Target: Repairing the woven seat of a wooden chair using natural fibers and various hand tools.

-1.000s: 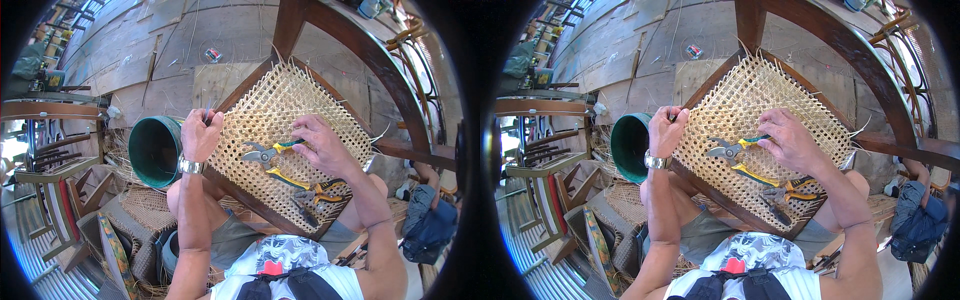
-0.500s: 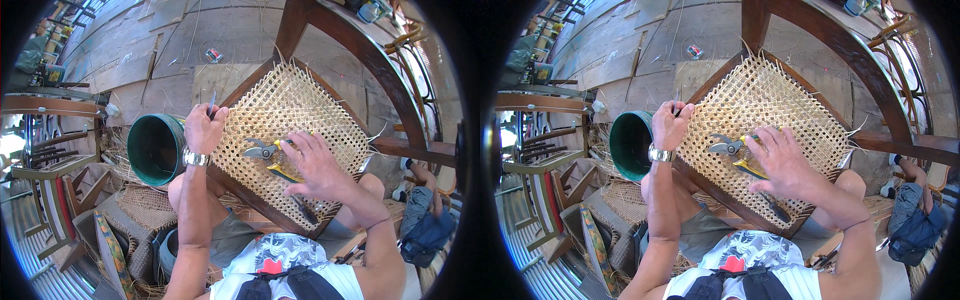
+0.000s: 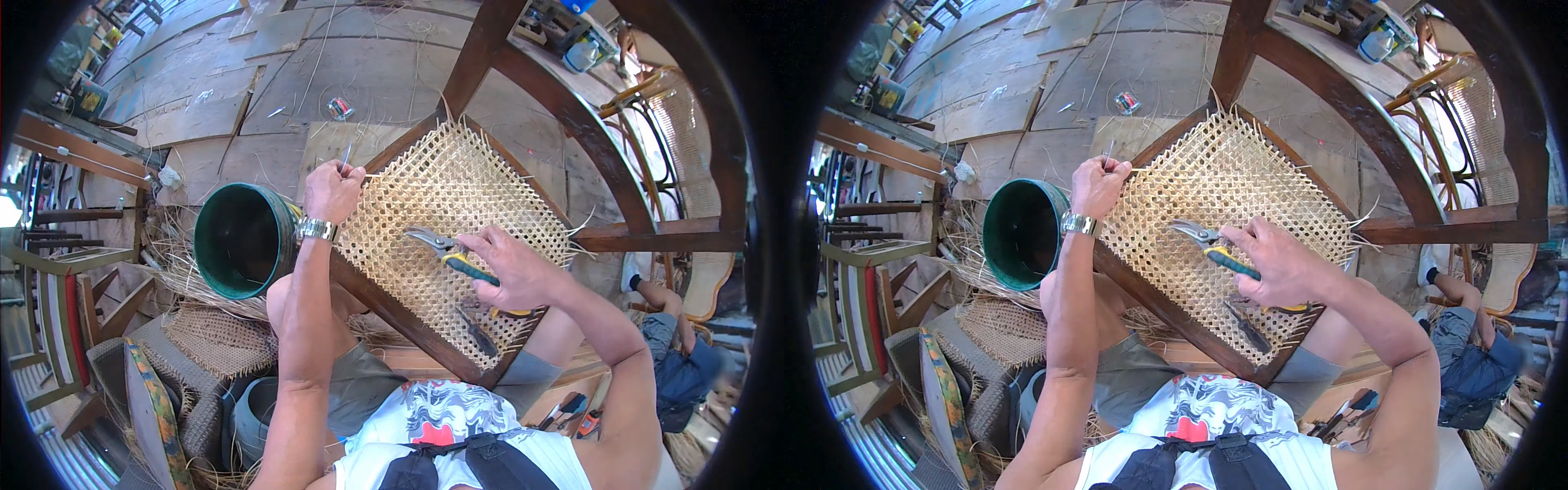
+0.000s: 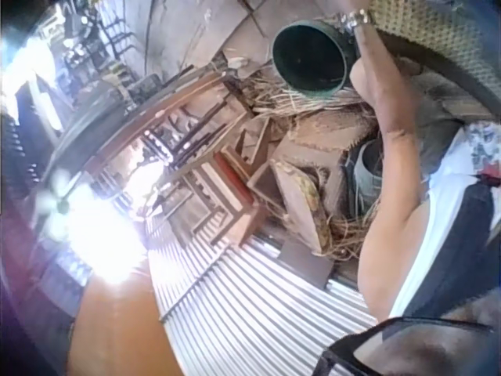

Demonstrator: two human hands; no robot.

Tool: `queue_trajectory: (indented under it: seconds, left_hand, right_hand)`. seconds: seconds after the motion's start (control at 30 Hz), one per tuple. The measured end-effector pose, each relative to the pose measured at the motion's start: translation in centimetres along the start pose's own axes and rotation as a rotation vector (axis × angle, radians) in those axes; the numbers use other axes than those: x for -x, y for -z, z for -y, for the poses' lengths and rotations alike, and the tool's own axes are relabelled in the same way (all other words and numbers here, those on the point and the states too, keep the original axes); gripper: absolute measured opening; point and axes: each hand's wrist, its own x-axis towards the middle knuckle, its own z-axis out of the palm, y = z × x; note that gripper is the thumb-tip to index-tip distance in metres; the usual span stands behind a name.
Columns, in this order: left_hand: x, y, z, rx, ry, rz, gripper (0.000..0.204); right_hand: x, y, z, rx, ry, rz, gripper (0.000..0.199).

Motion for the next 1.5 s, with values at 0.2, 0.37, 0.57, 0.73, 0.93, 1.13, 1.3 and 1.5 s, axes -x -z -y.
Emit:
queue_trajectory:
  seconds: [0.2, 0.37, 0.57, 0.73, 0.93, 1.13, 1.3, 1.5]
  left_hand:
    - [-0.7, -1.0, 0.2, -0.167, -0.040, -0.090, 0.030]
    - [-1.2, -0.8, 0.6, -0.117, -0.067, -0.033, 0.030]
    - [-1.1, 0.3, 0.1, -0.067, 0.017, 0.108, 0.024]
    - [-1.1, 0.2, 0.3, -0.105, -0.036, 0.048, 0.026]
    - [-0.2, 0.5, 0.5, 0.074, -0.043, 0.063, 0.032]
    - [-0.4, 0.4, 0.7, 0.098, -0.074, 0.096, 0.032]
    - [-0.6, 0.2, 1.2, 0.141, -0.069, 0.095, 0.028]
    - [0.0, 0.7, 0.6, 0.023, -0.038, 0.065, 0.025]
  right_hand:
    - [-1.1, 1.4, -0.2, -0.189, -0.035, 0.087, 0.061]
    - [-0.8, 1.3, -0.1, -0.367, -0.024, 0.155, 0.065]
    - [-1.3, 1.1, -1.1, -0.365, -0.002, 0.240, 0.068]
    - [-3.3, 0.6, -2.0, -0.601, -0.047, 0.227, 0.069]
    - [-7.7, 1.8, -1.1, -0.909, -0.135, 0.272, 0.033]
    - [-10.5, 1.3, -1.3, -0.986, -0.144, 0.212, 0.031]
    - [-11.6, 1.6, -0.3, -1.057, -0.150, 0.156, 0.035]
    - [-12.2, 2.2, -1.9, -0.921, -0.065, 0.183, 0.040]
